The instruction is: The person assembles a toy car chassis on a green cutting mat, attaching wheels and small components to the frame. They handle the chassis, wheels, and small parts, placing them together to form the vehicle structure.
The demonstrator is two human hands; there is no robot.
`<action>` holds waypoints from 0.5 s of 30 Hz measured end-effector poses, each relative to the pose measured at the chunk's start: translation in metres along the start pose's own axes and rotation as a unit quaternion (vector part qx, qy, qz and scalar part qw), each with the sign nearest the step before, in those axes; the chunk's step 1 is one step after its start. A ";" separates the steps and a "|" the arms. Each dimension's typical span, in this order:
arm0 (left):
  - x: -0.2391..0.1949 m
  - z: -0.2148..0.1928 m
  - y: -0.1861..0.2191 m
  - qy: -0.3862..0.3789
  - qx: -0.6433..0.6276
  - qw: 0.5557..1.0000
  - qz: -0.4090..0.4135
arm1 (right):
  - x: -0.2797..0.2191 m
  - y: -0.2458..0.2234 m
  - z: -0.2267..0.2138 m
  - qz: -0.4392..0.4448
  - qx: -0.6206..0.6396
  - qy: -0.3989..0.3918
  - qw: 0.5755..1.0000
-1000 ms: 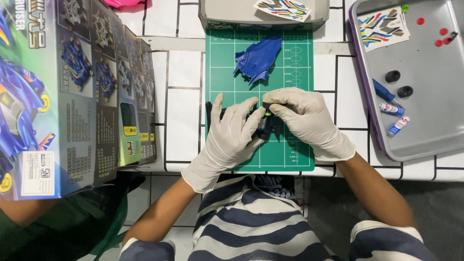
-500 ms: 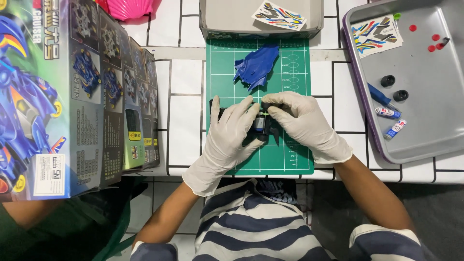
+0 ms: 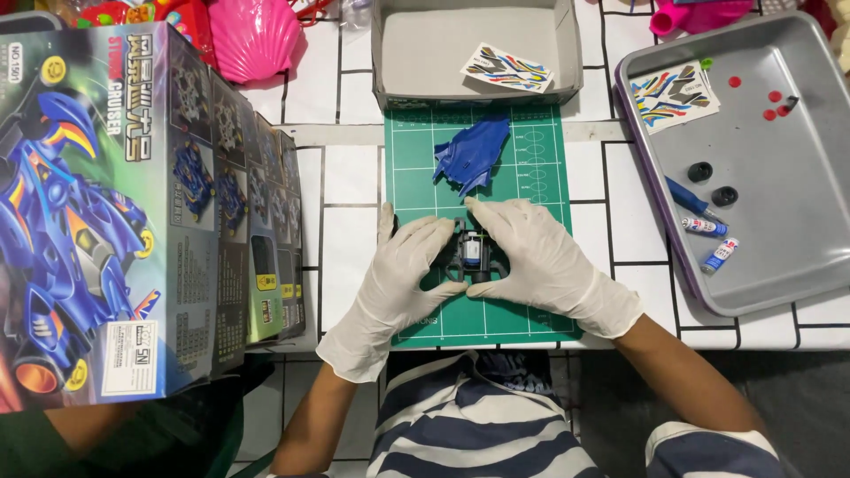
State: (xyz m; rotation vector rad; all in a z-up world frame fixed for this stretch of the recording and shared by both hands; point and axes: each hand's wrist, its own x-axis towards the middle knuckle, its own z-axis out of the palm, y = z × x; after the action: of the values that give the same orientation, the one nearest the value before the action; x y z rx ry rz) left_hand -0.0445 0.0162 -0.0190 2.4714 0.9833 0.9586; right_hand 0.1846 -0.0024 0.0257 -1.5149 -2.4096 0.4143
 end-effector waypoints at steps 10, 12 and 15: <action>0.000 -0.004 0.009 0.102 0.004 0.994 0.045 | 0.004 -0.012 -0.003 -0.030 -0.029 0.089 0.995; 0.001 -0.004 0.009 0.130 0.006 0.989 0.068 | 0.004 -0.016 -0.003 -0.036 -0.040 0.128 0.990; 0.000 -0.004 0.012 0.145 0.009 0.986 0.078 | 0.004 -0.013 0.002 -0.047 -0.031 0.148 0.987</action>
State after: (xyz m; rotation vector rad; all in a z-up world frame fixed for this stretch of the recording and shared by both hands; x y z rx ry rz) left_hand -0.0414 0.0078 -0.0096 2.4999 0.8946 1.3962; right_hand 0.1713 -0.0049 0.0293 -1.3712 -2.2655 0.0861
